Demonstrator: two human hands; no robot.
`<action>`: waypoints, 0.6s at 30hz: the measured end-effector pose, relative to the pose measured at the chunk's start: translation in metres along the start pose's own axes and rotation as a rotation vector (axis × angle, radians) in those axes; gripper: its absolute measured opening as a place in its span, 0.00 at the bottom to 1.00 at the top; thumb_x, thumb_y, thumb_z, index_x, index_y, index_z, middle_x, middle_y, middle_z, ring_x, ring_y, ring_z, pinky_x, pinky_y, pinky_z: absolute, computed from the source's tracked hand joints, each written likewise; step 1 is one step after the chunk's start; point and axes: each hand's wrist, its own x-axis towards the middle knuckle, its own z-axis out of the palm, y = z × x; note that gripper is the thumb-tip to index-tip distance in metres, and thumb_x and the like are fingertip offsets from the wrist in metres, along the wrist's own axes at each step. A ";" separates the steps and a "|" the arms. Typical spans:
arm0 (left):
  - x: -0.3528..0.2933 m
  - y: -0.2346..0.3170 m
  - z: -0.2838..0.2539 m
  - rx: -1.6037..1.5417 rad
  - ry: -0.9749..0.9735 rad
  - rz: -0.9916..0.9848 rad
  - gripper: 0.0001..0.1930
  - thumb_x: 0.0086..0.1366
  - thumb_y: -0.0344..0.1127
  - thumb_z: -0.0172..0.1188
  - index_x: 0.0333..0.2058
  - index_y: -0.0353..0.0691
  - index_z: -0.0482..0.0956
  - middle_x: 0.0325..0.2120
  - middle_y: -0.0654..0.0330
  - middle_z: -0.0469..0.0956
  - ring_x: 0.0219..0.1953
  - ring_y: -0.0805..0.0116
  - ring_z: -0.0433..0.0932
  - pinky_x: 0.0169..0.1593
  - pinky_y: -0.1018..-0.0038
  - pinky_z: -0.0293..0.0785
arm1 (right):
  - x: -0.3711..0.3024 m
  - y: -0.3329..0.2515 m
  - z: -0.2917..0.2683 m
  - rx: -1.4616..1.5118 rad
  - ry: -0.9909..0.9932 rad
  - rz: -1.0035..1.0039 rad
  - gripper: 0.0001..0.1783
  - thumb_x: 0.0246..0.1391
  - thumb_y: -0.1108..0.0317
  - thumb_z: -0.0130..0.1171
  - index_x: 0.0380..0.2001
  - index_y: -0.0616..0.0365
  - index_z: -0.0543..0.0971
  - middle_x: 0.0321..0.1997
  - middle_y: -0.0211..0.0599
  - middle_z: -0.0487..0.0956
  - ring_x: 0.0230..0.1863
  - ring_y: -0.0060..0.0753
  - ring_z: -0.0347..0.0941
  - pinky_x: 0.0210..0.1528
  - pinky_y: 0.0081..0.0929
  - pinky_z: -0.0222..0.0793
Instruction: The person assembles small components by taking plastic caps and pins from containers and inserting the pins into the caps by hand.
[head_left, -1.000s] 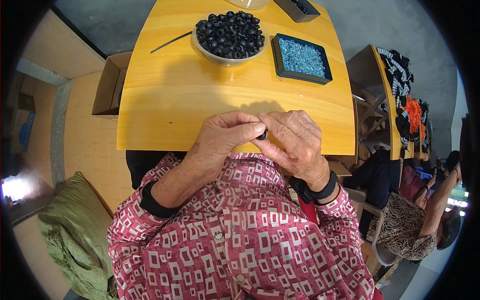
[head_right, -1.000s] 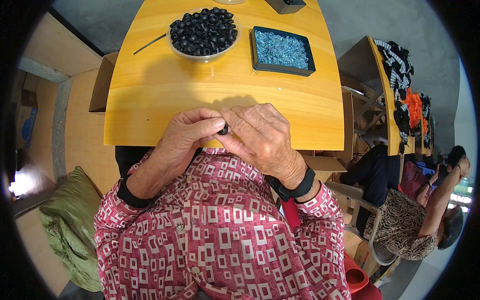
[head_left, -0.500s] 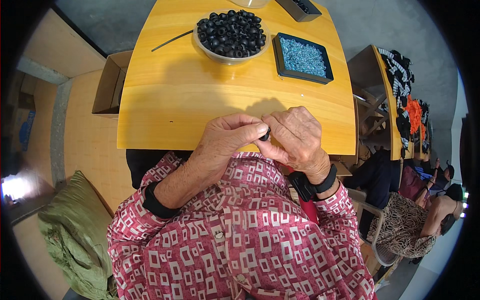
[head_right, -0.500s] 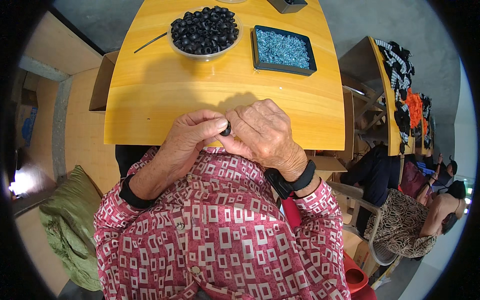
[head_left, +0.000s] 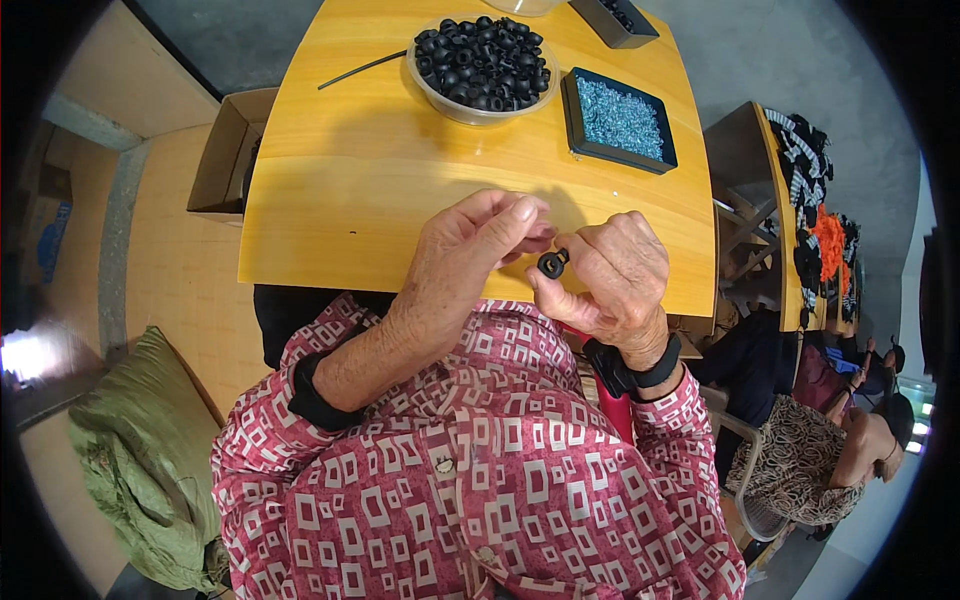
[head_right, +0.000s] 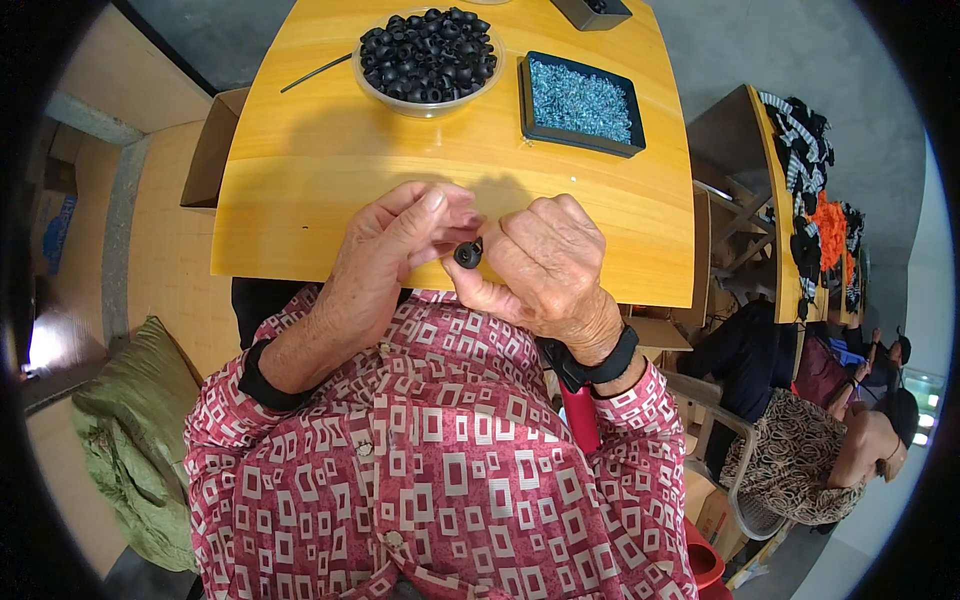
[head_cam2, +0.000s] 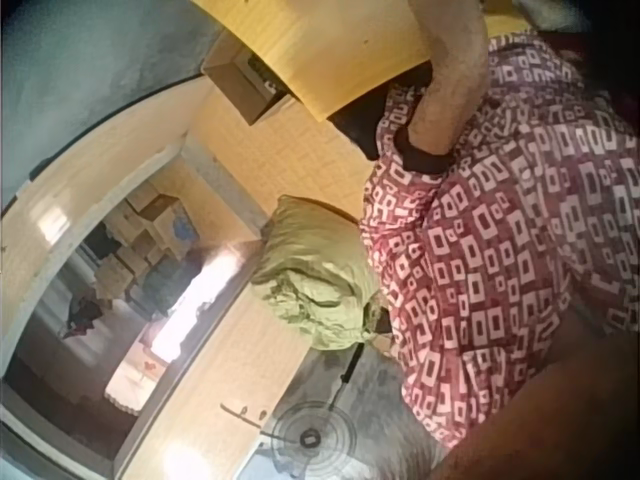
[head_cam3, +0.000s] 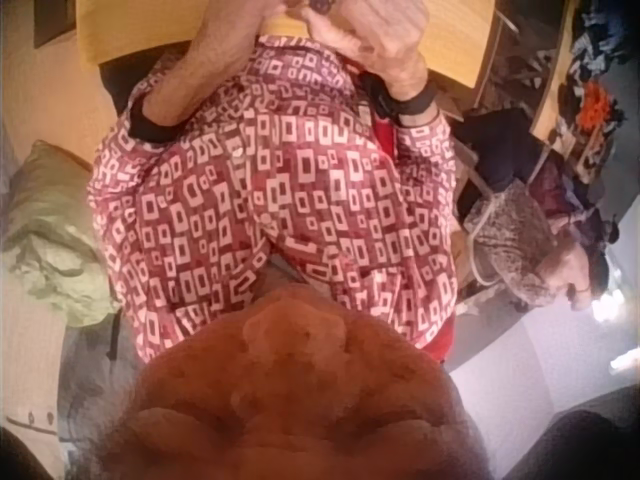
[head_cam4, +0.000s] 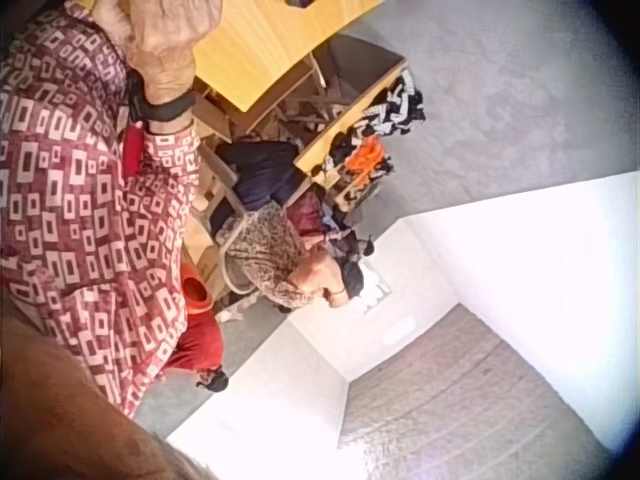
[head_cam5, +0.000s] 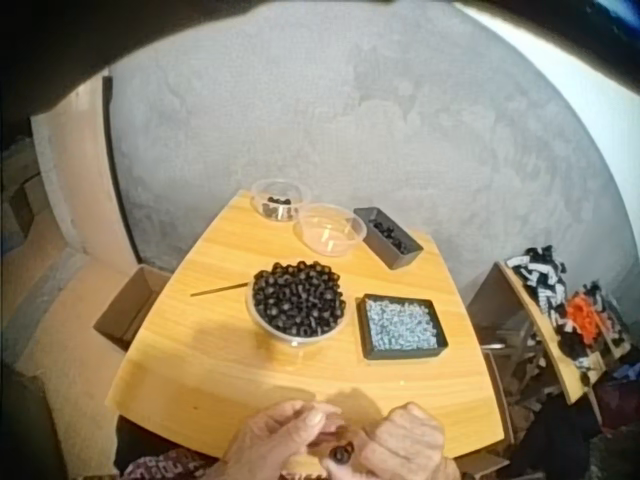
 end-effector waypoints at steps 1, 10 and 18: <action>0.001 0.001 0.001 0.006 -0.013 0.001 0.18 0.71 0.44 0.49 0.47 0.34 0.74 0.42 0.57 0.77 0.46 0.70 0.75 0.54 0.71 0.70 | 0.001 -0.001 0.001 0.001 0.000 -0.002 0.13 0.35 0.65 0.70 0.20 0.62 0.78 0.20 0.36 0.74 0.19 0.33 0.67 0.23 0.28 0.59; 0.004 0.003 0.020 -0.087 -0.160 0.045 0.21 0.71 0.47 0.46 0.46 0.31 0.73 0.37 0.61 0.74 0.42 0.76 0.71 0.49 0.77 0.68 | 0.007 -0.012 0.021 0.081 0.028 -0.009 0.11 0.35 0.68 0.68 0.16 0.57 0.74 0.19 0.31 0.71 0.22 0.31 0.68 0.25 0.28 0.60; -0.001 0.003 0.016 -0.011 -0.121 -0.037 0.19 0.72 0.43 0.43 0.47 0.32 0.72 0.38 0.60 0.75 0.43 0.76 0.73 0.49 0.79 0.68 | 0.002 -0.014 0.032 0.222 0.018 -0.058 0.09 0.33 0.68 0.65 0.20 0.58 0.77 0.23 0.34 0.74 0.27 0.35 0.73 0.31 0.32 0.67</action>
